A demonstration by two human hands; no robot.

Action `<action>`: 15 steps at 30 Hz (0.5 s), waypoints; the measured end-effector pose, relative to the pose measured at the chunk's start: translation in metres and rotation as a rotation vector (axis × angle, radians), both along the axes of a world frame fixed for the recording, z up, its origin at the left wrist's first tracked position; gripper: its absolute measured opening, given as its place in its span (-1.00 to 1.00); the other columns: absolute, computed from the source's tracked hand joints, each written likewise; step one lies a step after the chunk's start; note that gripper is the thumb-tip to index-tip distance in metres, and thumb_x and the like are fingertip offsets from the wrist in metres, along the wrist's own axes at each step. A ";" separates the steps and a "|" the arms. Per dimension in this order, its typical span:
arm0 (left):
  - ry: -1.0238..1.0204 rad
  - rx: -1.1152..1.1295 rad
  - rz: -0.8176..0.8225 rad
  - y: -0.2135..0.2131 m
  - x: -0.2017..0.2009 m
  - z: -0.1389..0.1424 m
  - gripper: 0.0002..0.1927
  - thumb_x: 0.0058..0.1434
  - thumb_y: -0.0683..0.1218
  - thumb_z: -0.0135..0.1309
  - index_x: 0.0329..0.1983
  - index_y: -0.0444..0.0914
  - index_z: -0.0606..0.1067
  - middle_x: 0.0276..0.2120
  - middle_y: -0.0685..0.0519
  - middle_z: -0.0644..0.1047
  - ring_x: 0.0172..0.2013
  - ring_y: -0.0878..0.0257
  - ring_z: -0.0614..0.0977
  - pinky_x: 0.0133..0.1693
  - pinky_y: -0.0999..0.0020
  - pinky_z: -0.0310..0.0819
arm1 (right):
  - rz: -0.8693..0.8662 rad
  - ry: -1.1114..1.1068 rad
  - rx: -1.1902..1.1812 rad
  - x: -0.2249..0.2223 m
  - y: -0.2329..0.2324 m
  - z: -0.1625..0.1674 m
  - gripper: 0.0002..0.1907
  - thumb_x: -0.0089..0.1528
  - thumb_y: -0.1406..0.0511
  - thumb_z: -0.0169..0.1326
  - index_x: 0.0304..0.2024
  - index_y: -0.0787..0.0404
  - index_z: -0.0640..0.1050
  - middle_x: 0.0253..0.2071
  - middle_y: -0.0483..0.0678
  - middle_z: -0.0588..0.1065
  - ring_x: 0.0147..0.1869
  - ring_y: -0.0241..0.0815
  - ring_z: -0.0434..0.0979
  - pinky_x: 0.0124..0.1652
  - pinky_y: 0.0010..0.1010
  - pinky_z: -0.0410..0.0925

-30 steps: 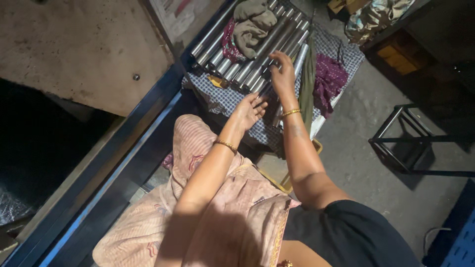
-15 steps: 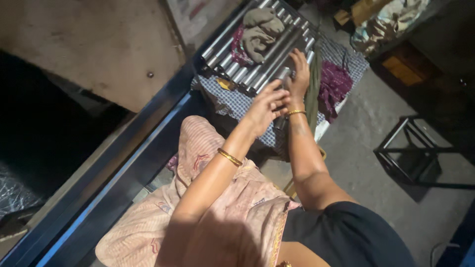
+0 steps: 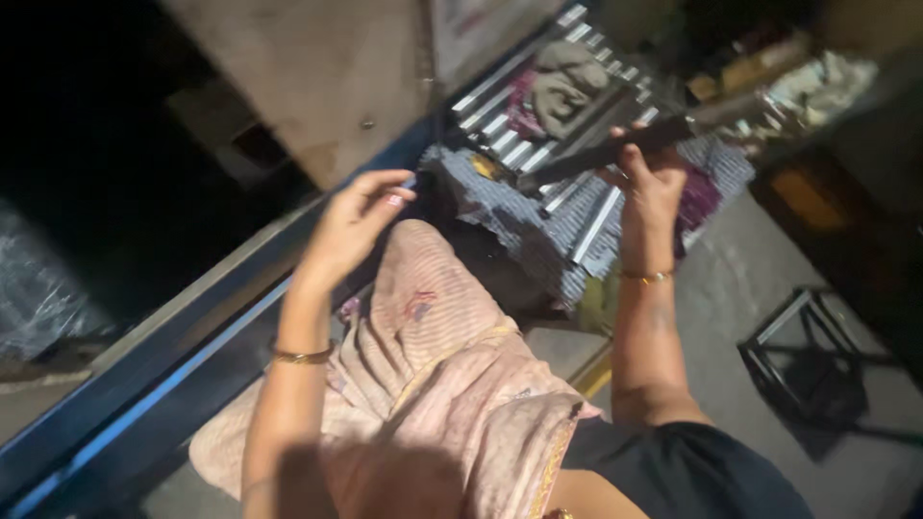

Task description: The person sits on the floor and cleans a long metal rod using a cloth. They wipe the rod repeatedly, inspect it, and place it into a nearby container. The person then retrieves another rod and repeats the cleaning process.

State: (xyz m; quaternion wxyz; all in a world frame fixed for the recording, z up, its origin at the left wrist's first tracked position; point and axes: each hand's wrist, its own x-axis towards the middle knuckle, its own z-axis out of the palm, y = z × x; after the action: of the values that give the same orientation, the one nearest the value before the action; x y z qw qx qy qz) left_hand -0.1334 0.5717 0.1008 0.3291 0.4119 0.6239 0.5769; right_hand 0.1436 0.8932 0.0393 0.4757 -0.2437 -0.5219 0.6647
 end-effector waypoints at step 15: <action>1.532 -0.183 1.002 -0.326 -0.075 0.156 -0.74 0.38 -0.30 0.01 0.11 -0.27 0.51 0.14 -0.12 0.48 0.23 -0.05 0.42 0.28 0.01 0.18 | 0.871 0.542 0.010 -0.202 -0.258 0.140 -0.56 0.41 0.28 0.21 0.28 0.23 0.40 0.14 0.12 0.50 0.30 0.17 0.54 0.14 0.04 0.51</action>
State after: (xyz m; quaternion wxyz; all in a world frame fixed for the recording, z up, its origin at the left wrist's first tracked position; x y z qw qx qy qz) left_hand -0.2079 0.2455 0.2566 -0.4313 0.3356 0.8201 0.1697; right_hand -0.0582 0.6349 0.1791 0.2739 0.1795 -0.4362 0.8381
